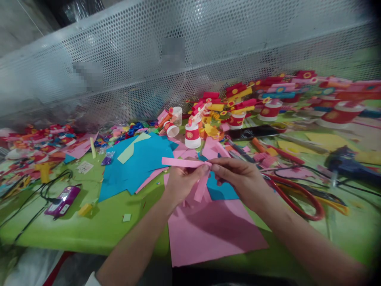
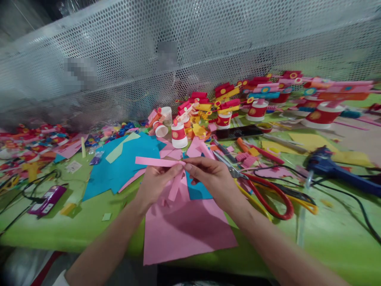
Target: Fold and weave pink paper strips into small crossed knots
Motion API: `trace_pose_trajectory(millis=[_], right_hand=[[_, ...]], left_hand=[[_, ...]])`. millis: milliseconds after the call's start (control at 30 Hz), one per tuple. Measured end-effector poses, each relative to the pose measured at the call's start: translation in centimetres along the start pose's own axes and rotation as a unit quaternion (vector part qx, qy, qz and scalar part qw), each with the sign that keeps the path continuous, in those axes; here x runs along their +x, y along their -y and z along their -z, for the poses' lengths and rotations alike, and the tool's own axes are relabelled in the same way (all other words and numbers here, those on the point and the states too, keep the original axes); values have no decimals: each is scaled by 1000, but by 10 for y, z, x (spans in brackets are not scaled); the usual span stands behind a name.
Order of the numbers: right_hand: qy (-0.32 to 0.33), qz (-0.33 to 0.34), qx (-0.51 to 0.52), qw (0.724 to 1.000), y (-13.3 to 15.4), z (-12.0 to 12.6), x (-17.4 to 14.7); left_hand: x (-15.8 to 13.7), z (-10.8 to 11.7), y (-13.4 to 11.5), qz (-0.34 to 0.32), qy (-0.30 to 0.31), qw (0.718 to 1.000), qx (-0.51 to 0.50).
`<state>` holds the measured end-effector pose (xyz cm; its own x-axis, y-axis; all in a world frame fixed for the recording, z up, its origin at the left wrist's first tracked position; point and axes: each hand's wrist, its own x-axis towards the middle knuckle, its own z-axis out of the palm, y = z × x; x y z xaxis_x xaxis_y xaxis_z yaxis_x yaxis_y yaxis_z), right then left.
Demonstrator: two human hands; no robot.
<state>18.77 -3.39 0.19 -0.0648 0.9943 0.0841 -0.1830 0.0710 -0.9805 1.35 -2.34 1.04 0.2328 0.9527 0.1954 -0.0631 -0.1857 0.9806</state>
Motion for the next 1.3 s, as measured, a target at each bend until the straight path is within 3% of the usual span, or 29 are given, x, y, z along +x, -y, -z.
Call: trace_pose_trajectory(millis=[167,367,533,800,1067,1300], right_hand=[[-14,25,-22,999,3,-1,-2],[-10,55,-65,996,5,-1,-4],[-15,69,-103,992,6,-1,-5],[-14,78,-125,989,5,-4,-7],[-13,59,-110,992,3,-1,-7],[-24,101,-145,984,12,-5,-12]], left_hand=[[2,-2,8,-76,-12,997,32],[1,-2,11,-114,-12,992,50],[0,-2,9,-121,0,992,40],[-4,-4,2,-96,-27,990,95],[-4,-1,1,-141,-39,979,145],[-5,-3,-2,-164,-42,972,163]])
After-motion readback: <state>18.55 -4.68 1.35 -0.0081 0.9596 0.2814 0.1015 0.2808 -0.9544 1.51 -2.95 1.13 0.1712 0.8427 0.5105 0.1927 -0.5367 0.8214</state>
